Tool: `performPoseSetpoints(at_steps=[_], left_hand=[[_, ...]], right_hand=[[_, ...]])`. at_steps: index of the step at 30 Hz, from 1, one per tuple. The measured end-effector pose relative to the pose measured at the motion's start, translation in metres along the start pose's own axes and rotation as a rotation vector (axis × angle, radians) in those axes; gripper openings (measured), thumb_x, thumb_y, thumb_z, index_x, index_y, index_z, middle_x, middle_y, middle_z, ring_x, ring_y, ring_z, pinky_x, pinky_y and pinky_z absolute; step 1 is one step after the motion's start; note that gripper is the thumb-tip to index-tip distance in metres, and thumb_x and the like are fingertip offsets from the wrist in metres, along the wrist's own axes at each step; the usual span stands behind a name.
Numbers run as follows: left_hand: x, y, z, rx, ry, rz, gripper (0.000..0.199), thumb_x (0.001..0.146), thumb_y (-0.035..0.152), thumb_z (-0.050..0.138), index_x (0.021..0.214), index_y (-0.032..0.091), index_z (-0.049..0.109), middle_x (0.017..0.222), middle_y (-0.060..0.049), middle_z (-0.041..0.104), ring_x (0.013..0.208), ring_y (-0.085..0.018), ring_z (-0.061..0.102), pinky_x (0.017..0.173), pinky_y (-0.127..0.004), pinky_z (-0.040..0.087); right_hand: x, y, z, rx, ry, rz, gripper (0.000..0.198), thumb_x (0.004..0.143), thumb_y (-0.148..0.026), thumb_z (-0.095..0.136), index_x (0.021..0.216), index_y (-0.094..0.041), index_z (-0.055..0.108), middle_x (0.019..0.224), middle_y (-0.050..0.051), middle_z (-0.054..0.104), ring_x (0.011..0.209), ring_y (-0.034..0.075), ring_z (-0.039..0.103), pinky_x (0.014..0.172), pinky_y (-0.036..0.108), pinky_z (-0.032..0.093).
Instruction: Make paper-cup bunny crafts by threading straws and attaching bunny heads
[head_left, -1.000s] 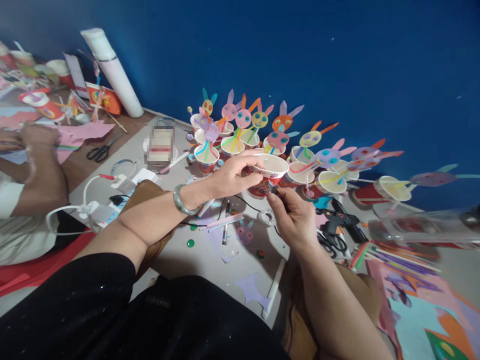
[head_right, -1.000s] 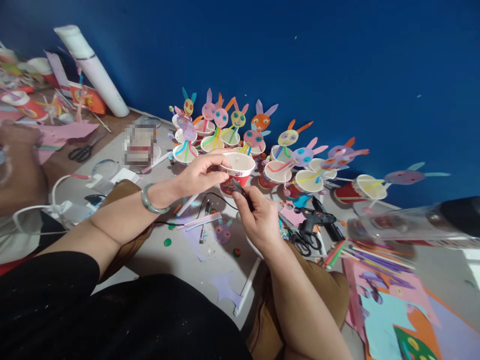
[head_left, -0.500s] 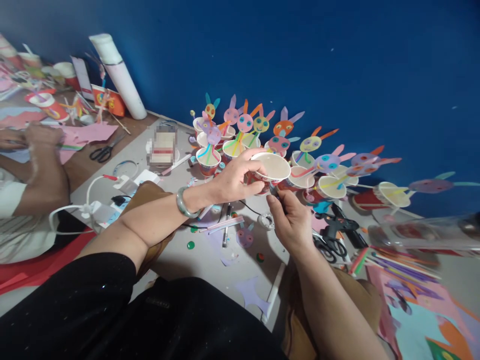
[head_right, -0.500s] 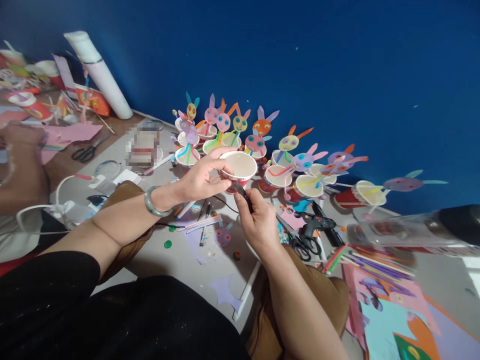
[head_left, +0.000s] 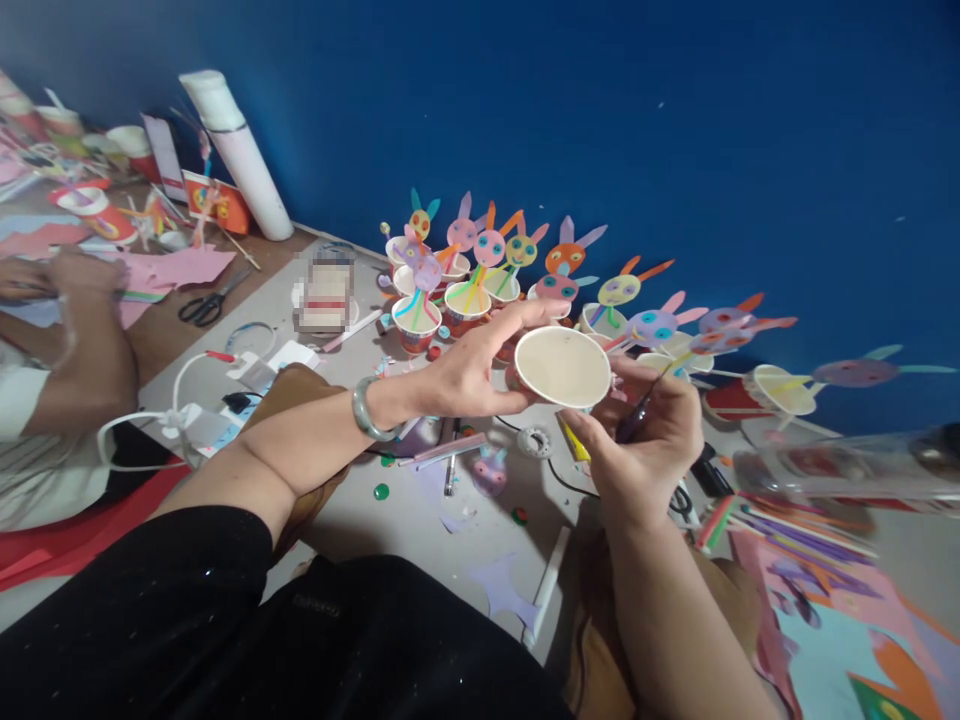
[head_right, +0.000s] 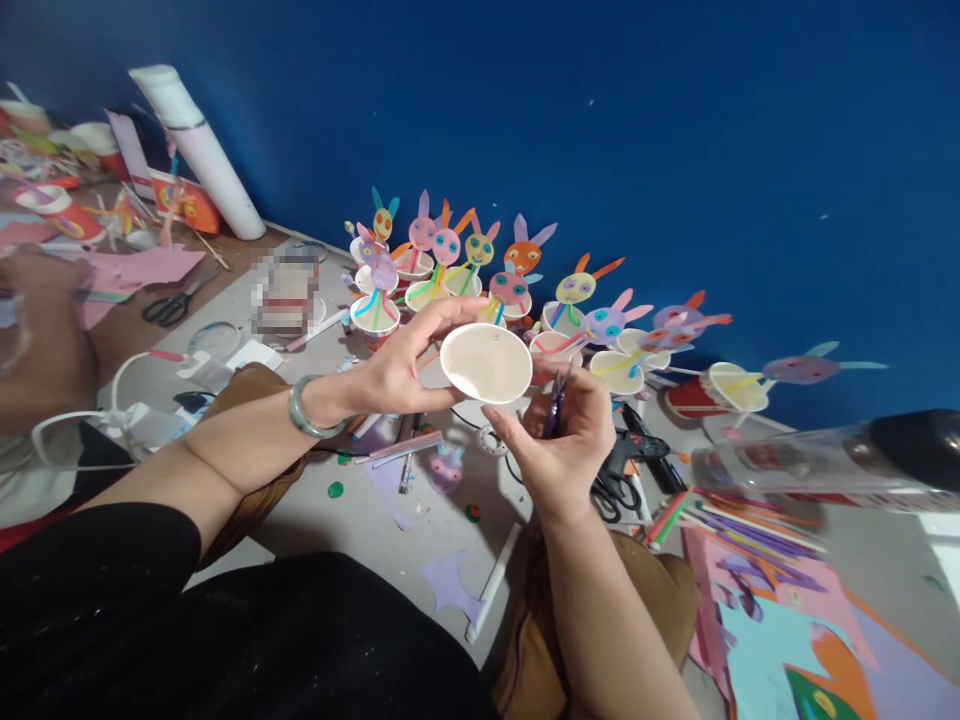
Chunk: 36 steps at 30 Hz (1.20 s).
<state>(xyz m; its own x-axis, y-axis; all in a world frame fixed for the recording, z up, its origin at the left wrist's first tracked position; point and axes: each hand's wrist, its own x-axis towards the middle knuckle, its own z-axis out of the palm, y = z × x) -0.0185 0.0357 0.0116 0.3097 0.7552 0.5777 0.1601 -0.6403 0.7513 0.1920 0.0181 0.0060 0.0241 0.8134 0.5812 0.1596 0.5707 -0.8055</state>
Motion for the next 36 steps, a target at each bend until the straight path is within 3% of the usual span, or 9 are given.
performPoseSetpoints(at_steps=[3,5,7,13,18,24,30,36], left_hand=[[-0.001,0.004,0.000,-0.064,-0.034,0.030,0.085,0.080,0.043,0.083,0.153,0.030,0.041,0.156,-0.012,0.052,0.145,-0.035,0.055,0.119,-0.052,0.051],[-0.001,0.007,0.001,-0.090,-0.038,0.028,0.084,0.081,0.046,0.083,0.153,0.030,0.042,0.155,-0.012,0.054,0.143,-0.034,0.057,0.118,-0.051,0.052],[-0.001,0.009,0.001,-0.098,-0.041,0.002,0.082,0.081,0.048,0.082,0.152,0.030,0.044,0.152,-0.012,0.057,0.140,-0.033,0.059,0.117,-0.049,0.053],[-0.002,0.012,0.001,-0.126,-0.072,-0.020,0.079,0.084,0.042,0.081,0.152,0.030,0.043,0.132,-0.011,0.068,0.128,-0.029,0.066,0.110,-0.044,0.057],[-0.002,0.010,0.004,-0.137,-0.046,0.029,0.075,0.086,0.040,0.080,0.151,0.029,0.043,0.139,-0.012,0.065,0.129,-0.027,0.066,0.108,-0.041,0.057],[-0.003,0.008,0.005,-0.089,-0.028,-0.004,0.078,0.084,0.042,0.082,0.151,0.028,0.045,0.147,-0.014,0.061,0.129,-0.028,0.066,0.104,-0.040,0.059],[-0.003,0.008,0.004,-0.079,-0.021,-0.022,0.079,0.084,0.046,0.083,0.151,0.028,0.046,0.145,-0.013,0.062,0.130,-0.029,0.065,0.105,-0.040,0.058],[-0.004,0.008,0.005,-0.093,0.005,-0.008,0.076,0.086,0.046,0.081,0.151,0.028,0.045,0.142,-0.013,0.063,0.131,-0.030,0.065,0.105,-0.042,0.059]], right_hand=[[-0.001,0.003,-0.005,-0.024,-0.053,0.026,0.072,0.061,-0.045,0.099,0.123,-0.022,0.069,0.125,0.015,0.075,0.082,0.023,0.072,0.053,0.031,0.053],[-0.002,0.005,-0.006,-0.041,-0.066,0.004,0.078,0.061,-0.046,0.098,0.129,-0.023,0.070,0.126,0.015,0.075,0.102,0.031,0.075,0.072,0.041,0.063],[-0.002,0.006,-0.006,-0.063,-0.066,-0.009,0.076,0.061,-0.047,0.098,0.128,-0.023,0.071,0.122,0.014,0.077,0.107,0.032,0.075,0.084,0.047,0.065],[0.002,0.003,-0.007,-0.118,-0.030,0.008,0.056,0.064,-0.054,0.095,0.107,-0.022,0.077,0.091,0.008,0.079,0.073,0.023,0.074,0.061,0.034,0.060],[0.002,0.004,-0.006,-0.094,-0.026,-0.002,0.058,0.063,-0.052,0.096,0.109,-0.022,0.078,0.093,0.008,0.080,0.078,0.024,0.075,0.065,0.036,0.061],[0.002,0.007,-0.005,-0.085,-0.024,0.037,0.061,0.064,-0.056,0.095,0.111,-0.022,0.077,0.098,0.009,0.081,0.084,0.026,0.077,0.069,0.037,0.063],[0.003,0.008,-0.002,-0.059,-0.011,0.053,0.062,0.062,-0.054,0.096,0.112,-0.022,0.077,0.096,0.009,0.080,0.077,0.023,0.075,0.058,0.031,0.060],[0.003,0.010,-0.003,0.060,-0.017,0.089,0.070,0.059,-0.047,0.100,0.120,-0.023,0.074,0.113,0.013,0.080,0.091,0.027,0.078,0.061,0.032,0.062]])
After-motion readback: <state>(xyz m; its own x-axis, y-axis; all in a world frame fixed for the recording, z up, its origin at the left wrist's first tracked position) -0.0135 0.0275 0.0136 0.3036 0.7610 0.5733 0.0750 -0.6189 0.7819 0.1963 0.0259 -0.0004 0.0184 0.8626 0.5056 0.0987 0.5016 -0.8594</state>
